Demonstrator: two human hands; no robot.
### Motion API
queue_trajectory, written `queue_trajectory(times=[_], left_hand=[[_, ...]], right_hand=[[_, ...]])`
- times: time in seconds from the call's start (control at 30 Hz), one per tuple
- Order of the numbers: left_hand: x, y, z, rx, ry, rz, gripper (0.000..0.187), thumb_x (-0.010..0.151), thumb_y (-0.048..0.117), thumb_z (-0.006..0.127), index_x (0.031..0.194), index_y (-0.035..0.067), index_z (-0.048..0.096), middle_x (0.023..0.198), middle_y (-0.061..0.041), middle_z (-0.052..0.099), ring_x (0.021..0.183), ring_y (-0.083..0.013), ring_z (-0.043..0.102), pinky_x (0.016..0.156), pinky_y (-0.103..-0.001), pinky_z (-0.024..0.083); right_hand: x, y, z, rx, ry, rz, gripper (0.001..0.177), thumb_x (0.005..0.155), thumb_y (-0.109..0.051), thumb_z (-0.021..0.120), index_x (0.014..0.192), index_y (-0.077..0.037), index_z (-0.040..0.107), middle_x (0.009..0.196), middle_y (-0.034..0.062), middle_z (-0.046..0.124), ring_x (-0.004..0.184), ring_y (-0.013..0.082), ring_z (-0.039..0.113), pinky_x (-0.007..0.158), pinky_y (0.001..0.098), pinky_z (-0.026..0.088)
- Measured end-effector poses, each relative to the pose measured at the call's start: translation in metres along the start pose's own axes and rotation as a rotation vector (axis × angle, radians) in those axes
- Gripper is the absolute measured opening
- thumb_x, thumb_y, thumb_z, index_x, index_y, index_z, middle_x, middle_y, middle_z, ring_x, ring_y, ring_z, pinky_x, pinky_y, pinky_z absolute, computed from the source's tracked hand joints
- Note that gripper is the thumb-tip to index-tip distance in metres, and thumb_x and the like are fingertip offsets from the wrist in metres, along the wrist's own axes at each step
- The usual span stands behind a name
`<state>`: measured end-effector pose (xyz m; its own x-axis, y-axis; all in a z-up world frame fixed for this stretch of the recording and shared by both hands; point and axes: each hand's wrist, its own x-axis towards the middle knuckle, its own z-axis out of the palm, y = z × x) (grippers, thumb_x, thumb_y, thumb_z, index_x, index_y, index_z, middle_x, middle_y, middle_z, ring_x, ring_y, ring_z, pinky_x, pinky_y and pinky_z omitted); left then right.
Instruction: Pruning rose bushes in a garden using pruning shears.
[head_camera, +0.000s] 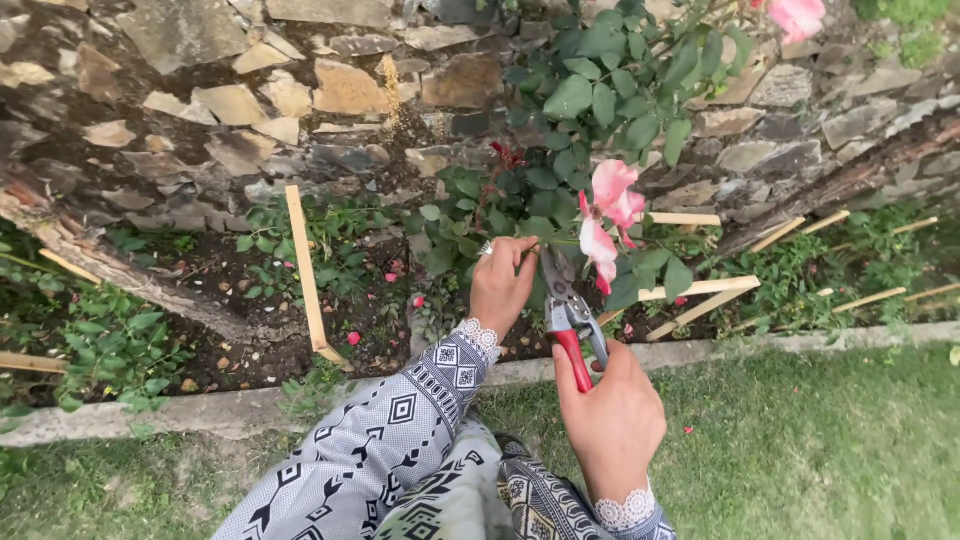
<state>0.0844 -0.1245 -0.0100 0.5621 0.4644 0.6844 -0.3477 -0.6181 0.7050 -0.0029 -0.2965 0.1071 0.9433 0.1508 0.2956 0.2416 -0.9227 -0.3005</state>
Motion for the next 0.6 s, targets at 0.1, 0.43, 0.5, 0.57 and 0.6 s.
queue_trajectory(times=[0.1, 0.43, 0.5, 0.57, 0.6], left_hand=[[-0.005, 0.002, 0.003, 0.005, 0.017, -0.012, 0.025, 0.090, -0.003, 0.074, 0.094, 0.004, 0.051, 0.097, -0.011, 0.072, 0.086, -0.0298, 0.072, 0.072, -0.040, 0.055], [0.001, 0.013, 0.003, 0.047, -0.012, 0.090, 0.020, 0.089, -0.002, 0.075, 0.098, 0.004, 0.059, 0.088, -0.008, 0.065, 0.077, -0.0270, 0.067, 0.068, -0.039, 0.052], [-0.001, 0.013, 0.004, 0.084, -0.032, 0.065, 0.018, 0.087, -0.002, 0.077, 0.100, 0.005, 0.065, 0.083, -0.006, 0.064, 0.071, -0.0252, 0.065, 0.065, -0.038, 0.052], [-0.004, 0.010, 0.005, 0.084, -0.034, 0.082, 0.019, 0.087, -0.001, 0.076, 0.101, 0.004, 0.066, 0.086, -0.007, 0.065, 0.072, -0.0254, 0.065, 0.065, -0.038, 0.052], [-0.004, 0.009, 0.006, 0.085, -0.032, 0.099, 0.019, 0.086, -0.001, 0.076, 0.102, 0.003, 0.066, 0.089, -0.007, 0.066, 0.072, -0.0255, 0.065, 0.065, -0.038, 0.052]], right_hand=[[-0.005, 0.005, 0.002, 0.013, -0.008, 0.006, 0.057, 0.087, -0.052, 0.071, 0.110, -0.001, 0.068, 0.088, 0.0155, 0.071, 0.078, 0.0357, 0.070, 0.070, 0.0476, 0.054], [-0.011, 0.005, -0.007, 0.007, 0.045, 0.031, 0.059, 0.089, -0.051, 0.070, 0.115, 0.002, 0.067, 0.091, 0.0171, 0.071, 0.083, 0.0362, 0.069, 0.074, 0.0483, 0.053], [-0.012, 0.008, -0.006, -0.020, 0.054, 0.039, 0.061, 0.089, -0.052, 0.069, 0.116, 0.002, 0.067, 0.093, 0.0166, 0.071, 0.084, 0.0358, 0.069, 0.075, 0.0484, 0.052], [-0.010, 0.007, -0.007, -0.024, 0.054, 0.045, 0.061, 0.089, -0.052, 0.069, 0.116, 0.002, 0.068, 0.093, 0.0162, 0.071, 0.084, 0.0356, 0.069, 0.075, 0.0483, 0.052], [-0.009, 0.007, -0.007, -0.028, 0.055, 0.046, 0.061, 0.089, -0.052, 0.069, 0.116, 0.002, 0.068, 0.093, 0.0159, 0.072, 0.084, 0.0353, 0.069, 0.075, 0.0481, 0.052]])
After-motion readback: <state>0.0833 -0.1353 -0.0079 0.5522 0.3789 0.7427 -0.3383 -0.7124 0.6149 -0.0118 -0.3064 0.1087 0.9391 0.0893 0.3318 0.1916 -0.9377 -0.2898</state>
